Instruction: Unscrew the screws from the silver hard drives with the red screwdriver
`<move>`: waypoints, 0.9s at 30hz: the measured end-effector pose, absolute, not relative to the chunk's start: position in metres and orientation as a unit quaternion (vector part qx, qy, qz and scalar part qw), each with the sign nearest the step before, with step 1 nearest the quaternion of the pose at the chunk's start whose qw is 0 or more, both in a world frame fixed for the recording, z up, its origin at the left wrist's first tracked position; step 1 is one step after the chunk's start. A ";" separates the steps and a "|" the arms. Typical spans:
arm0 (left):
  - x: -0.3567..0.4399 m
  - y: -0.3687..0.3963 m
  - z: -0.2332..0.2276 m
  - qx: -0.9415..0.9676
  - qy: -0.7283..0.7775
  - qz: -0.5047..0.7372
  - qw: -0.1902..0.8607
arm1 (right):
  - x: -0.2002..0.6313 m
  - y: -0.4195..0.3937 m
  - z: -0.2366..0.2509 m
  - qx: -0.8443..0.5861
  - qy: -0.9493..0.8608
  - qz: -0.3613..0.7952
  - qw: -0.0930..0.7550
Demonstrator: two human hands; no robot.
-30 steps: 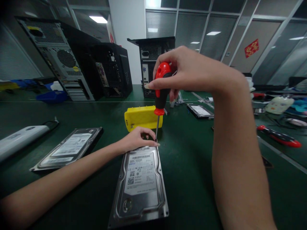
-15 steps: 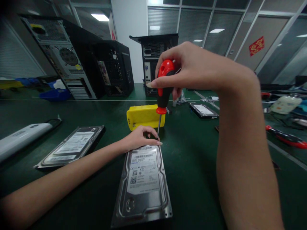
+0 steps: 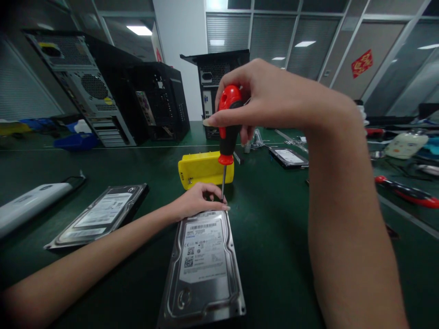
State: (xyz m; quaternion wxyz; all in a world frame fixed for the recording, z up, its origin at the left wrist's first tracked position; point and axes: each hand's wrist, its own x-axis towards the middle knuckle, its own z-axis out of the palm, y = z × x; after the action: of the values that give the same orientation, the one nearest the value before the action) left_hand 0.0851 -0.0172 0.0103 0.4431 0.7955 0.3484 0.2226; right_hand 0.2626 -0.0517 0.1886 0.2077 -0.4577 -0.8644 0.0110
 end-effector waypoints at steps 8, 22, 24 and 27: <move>0.084 -0.015 0.007 0.796 0.347 0.219 0.446 | 0.261 -0.050 0.187 -0.454 -0.869 0.021 0.197; 0.083 -0.015 0.009 0.770 0.363 0.194 0.487 | 0.261 -0.051 0.187 -0.465 -0.865 0.026 0.188; 0.081 -0.015 0.010 0.755 0.366 0.188 0.510 | 0.262 -0.051 0.187 -0.471 -0.861 0.026 0.189; 0.077 -0.013 0.012 0.718 0.363 0.174 0.568 | 0.263 -0.051 0.188 -0.475 -0.859 0.017 0.191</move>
State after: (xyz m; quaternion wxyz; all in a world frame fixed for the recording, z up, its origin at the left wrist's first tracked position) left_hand 0.0775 -0.0135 0.0119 0.5680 0.7178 0.3631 0.1744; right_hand 0.2630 -0.0513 0.1881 0.1906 -0.4752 -0.8588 0.0173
